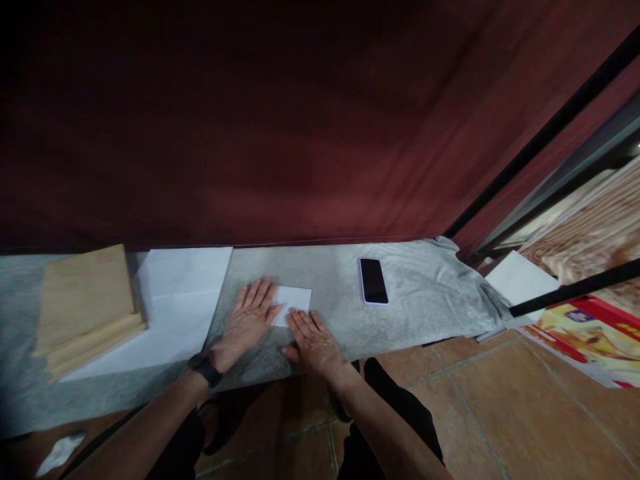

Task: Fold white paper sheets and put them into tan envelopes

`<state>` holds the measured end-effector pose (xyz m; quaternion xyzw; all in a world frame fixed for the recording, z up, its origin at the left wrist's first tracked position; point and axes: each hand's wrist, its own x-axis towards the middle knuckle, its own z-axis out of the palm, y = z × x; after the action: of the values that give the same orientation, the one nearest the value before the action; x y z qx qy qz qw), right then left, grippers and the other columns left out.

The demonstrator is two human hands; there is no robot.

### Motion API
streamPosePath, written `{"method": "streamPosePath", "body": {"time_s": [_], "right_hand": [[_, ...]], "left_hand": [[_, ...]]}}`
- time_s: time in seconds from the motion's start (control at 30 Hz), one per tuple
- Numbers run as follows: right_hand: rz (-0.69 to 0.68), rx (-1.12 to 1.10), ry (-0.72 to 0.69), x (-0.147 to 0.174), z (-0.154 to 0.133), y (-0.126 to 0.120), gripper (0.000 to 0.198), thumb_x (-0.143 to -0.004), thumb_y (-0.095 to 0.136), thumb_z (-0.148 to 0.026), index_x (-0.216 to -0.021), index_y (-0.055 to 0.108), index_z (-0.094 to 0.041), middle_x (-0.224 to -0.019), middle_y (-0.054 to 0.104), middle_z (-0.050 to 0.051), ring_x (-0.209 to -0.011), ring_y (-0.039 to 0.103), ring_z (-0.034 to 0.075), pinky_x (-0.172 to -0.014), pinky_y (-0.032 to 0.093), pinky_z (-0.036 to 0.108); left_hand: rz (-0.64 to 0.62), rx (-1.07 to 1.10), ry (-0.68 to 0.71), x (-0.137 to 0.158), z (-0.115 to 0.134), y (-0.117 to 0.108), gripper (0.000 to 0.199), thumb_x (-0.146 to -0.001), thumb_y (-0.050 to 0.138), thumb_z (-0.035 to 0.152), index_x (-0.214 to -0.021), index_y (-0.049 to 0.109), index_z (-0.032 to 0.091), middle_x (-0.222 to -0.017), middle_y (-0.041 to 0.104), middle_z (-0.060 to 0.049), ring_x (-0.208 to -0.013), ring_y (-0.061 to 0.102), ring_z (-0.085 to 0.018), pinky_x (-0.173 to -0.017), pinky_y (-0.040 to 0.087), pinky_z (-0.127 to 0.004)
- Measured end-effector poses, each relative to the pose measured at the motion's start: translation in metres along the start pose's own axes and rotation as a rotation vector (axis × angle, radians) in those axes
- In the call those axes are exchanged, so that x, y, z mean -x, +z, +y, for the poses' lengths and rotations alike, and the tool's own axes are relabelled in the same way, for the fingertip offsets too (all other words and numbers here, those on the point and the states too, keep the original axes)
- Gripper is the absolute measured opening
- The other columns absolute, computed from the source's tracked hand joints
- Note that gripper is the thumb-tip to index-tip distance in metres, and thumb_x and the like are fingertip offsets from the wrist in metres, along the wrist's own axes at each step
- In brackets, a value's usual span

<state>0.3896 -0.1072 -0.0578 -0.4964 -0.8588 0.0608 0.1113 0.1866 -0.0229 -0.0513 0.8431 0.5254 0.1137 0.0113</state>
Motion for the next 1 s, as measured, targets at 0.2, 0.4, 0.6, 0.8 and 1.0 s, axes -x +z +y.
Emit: {"method": "streamPosePath", "body": {"time_s": [0.2, 0.4, 0.6, 0.8, 1.0], "right_hand": [[-0.047, -0.031, 0.016, 0.002, -0.005, -0.003, 0.062, -0.101, 0.045, -0.051, -0.149, 0.044, -0.011, -0.155, 0.042, 0.014, -0.148, 0.034, 0.025, -0.125, 0.021, 0.047], [-0.159, -0.107, 0.034, 0.000, -0.008, -0.012, 0.069, -0.099, 0.048, -0.055, -0.151, 0.039, -0.010, -0.157, 0.039, 0.014, -0.148, 0.033, 0.025, -0.126, 0.019, 0.045], [-0.234, -0.206, -0.018, -0.003, 0.004, -0.026, 0.079, -0.094, 0.058, -0.055, -0.156, 0.030, -0.016, -0.161, 0.031, 0.012, -0.151, 0.026, 0.021, -0.125, 0.019, 0.041], [-0.080, -0.305, -0.156, -0.016, 0.026, -0.035, 0.048, -0.095, 0.059, -0.027, -0.143, 0.052, -0.029, -0.147, 0.055, 0.001, -0.135, 0.052, 0.014, -0.112, 0.040, 0.031], [-0.094, -0.384, 0.047, -0.034, 0.037, -0.034, 0.036, -0.100, 0.047, -0.019, -0.123, 0.069, -0.035, -0.121, 0.073, -0.006, -0.107, 0.070, 0.014, -0.091, 0.053, 0.026]], "left_hand": [[-0.132, 0.204, 0.419, 0.000, 0.009, -0.002, 0.052, -0.105, 0.027, 0.043, -0.152, 0.040, 0.023, -0.158, 0.042, -0.003, -0.148, 0.033, -0.015, -0.124, 0.024, -0.037], [-0.142, 0.178, 0.394, -0.010, 0.016, 0.002, 0.050, -0.106, 0.023, 0.041, -0.150, 0.043, 0.028, -0.158, 0.040, 0.002, -0.147, 0.033, -0.014, -0.122, 0.025, -0.035], [-0.197, 0.135, 0.348, -0.024, 0.023, 0.011, 0.052, -0.106, 0.017, 0.037, -0.155, 0.034, 0.030, -0.161, 0.035, 0.003, -0.151, 0.026, -0.016, -0.124, 0.019, -0.041], [-0.187, 0.113, 0.261, -0.032, 0.029, 0.017, 0.053, -0.104, 0.020, 0.038, -0.156, 0.032, 0.029, -0.162, 0.032, 0.002, -0.152, 0.024, -0.019, -0.124, 0.019, -0.044], [-0.095, 0.045, 0.132, -0.035, 0.022, 0.022, 0.054, -0.102, 0.025, 0.038, -0.154, 0.036, 0.028, -0.161, 0.036, -0.001, -0.151, 0.026, -0.022, -0.123, 0.019, -0.047]]}}
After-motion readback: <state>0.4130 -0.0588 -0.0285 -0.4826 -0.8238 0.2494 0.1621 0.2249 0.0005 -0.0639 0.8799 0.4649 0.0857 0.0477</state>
